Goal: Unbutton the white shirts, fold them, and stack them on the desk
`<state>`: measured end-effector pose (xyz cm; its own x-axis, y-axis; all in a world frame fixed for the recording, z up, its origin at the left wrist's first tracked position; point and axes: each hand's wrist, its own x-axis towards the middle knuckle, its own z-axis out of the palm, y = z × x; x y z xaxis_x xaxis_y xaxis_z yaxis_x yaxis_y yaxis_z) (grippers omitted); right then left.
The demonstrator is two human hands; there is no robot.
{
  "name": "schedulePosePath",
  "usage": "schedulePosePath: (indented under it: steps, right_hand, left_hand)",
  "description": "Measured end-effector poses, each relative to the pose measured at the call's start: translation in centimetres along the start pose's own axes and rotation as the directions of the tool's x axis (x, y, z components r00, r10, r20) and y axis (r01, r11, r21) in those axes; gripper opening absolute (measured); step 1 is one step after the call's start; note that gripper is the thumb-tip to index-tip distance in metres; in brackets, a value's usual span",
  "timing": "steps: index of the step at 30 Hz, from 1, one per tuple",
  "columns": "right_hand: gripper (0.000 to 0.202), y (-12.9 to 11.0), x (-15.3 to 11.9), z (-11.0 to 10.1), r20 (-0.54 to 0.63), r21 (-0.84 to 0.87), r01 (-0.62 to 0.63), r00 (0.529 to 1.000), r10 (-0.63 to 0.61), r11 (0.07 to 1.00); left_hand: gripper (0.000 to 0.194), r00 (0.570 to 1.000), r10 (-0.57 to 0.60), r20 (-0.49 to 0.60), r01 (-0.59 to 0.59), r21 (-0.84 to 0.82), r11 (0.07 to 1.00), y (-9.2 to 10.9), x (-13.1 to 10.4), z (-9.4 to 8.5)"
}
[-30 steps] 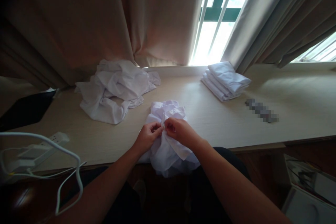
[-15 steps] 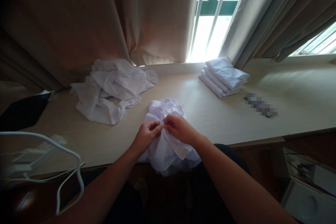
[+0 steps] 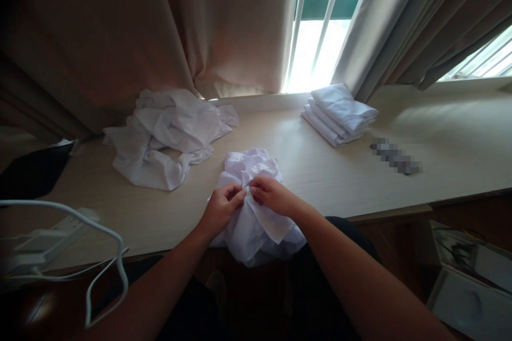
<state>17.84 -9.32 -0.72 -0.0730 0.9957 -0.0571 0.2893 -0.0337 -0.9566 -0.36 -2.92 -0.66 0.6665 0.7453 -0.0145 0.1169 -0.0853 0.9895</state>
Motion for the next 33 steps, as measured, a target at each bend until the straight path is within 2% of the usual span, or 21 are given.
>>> schedulePosePath:
  steps: [3,7,12,14,20,29,33]
  right_hand:
    - [0.024,-0.2,-0.1,-0.2,0.001,0.040,-0.027,1.000,0.027,0.999]
    - [0.026,-0.5,-0.4,-0.8,-0.054,0.053,-0.050,0.997,0.053,0.997]
    - [0.020,-0.4,-0.5,-0.9,0.027,-0.103,-0.005,1.000,0.008,0.995]
    - [0.020,-0.5,-0.5,-0.8,0.012,-0.141,-0.005,1.000,0.007,0.990]
    - [0.022,-0.9,-0.5,-1.0,-0.027,-0.080,0.013,1.000,-0.015,0.997]
    - [0.019,-1.2,-0.4,-0.9,-0.064,-0.034,0.035,0.997,-0.037,0.999]
    - [0.017,-0.9,-0.4,-1.3,-0.109,-0.107,0.027,0.993,-0.038,0.994]
  left_hand:
    - [0.030,1.000,-0.008,-0.015,0.008,-0.023,1.000,0.1,-0.1,0.2]
    - [0.029,0.999,-0.033,-0.040,0.030,-0.079,0.996,0.2,0.1,0.1]
    - [0.028,0.997,-0.066,-0.044,0.059,-0.129,0.990,0.3,0.4,-0.2]
    - [0.029,0.996,-0.082,-0.031,0.076,-0.142,0.987,0.3,0.4,-0.2]
    - [0.031,0.993,-0.109,-0.047,0.099,-0.176,0.979,0.1,0.5,-0.3]
    - [0.032,0.989,-0.049,-0.142,0.039,-0.075,0.996,-0.7,1.0,-0.8]
    - [0.033,0.994,-0.046,-0.097,0.045,-0.007,0.999,-0.8,1.3,-1.1]
